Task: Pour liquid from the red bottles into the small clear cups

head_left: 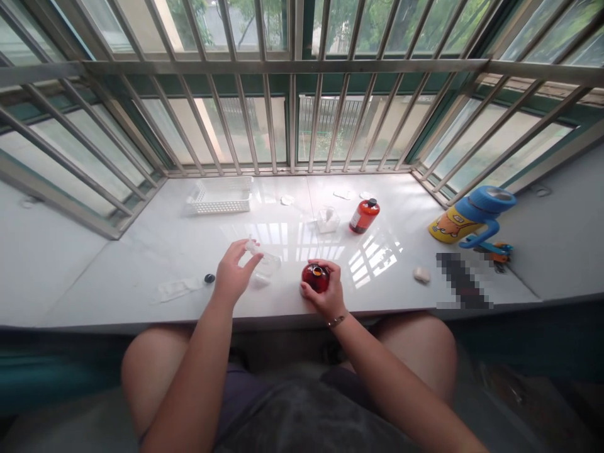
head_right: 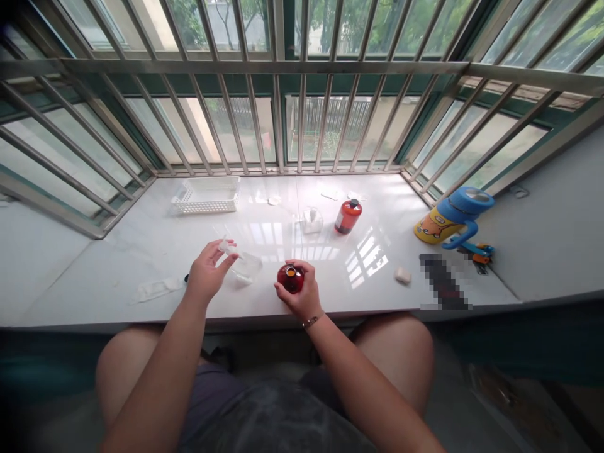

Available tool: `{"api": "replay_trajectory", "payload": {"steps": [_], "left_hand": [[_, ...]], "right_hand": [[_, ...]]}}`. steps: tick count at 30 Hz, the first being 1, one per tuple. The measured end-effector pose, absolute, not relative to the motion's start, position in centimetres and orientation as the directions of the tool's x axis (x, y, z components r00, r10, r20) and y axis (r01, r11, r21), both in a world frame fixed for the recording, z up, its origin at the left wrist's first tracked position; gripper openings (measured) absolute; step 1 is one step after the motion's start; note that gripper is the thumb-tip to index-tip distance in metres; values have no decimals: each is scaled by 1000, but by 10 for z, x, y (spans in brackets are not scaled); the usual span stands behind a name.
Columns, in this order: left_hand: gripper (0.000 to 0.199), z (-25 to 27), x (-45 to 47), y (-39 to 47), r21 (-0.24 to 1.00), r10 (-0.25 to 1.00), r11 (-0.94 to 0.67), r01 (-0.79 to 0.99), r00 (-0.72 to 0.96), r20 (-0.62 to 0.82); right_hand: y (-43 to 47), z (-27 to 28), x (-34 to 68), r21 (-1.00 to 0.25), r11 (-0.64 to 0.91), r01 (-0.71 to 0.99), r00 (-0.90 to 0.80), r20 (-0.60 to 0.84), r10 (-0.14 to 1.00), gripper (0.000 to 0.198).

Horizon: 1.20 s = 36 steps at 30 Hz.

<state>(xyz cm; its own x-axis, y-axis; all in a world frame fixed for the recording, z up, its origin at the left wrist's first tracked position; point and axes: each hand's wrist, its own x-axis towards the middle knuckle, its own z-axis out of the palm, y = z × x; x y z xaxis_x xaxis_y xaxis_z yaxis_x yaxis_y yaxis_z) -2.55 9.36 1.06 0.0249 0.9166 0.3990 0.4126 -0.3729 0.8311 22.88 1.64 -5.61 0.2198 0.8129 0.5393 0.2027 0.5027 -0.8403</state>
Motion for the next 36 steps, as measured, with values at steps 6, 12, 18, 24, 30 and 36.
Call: {"api": "replay_trajectory", "payload": {"steps": [6, 12, 18, 24, 30, 36], "left_hand": [[36, 25, -27, 77, 883, 925, -354, 308, -22, 379], [31, 53, -82, 53, 389, 747, -449, 805, 99, 657], [32, 22, -165, 45, 126, 875, -87, 988, 15, 483], [39, -37, -213, 57, 200, 964, -109, 974, 54, 261], [48, -62, -219, 59, 337, 964, -151, 929, 63, 258], [59, -49, -205, 45, 345, 929, -134, 929, -3, 371]], "right_hand": [[15, -56, 229, -839, 498, 219, 221, 540, 812, 60], [14, -56, 229, -845, 492, 208, 217, 531, 819, 59], [13, -58, 229, -842, 494, 215, 221, 535, 816, 59], [13, -57, 228, -849, 480, 223, 224, 524, 822, 59], [13, -57, 229, -849, 465, 249, 215, 517, 829, 59], [23, -59, 234, -864, 430, 261, 209, 486, 849, 60]]}}
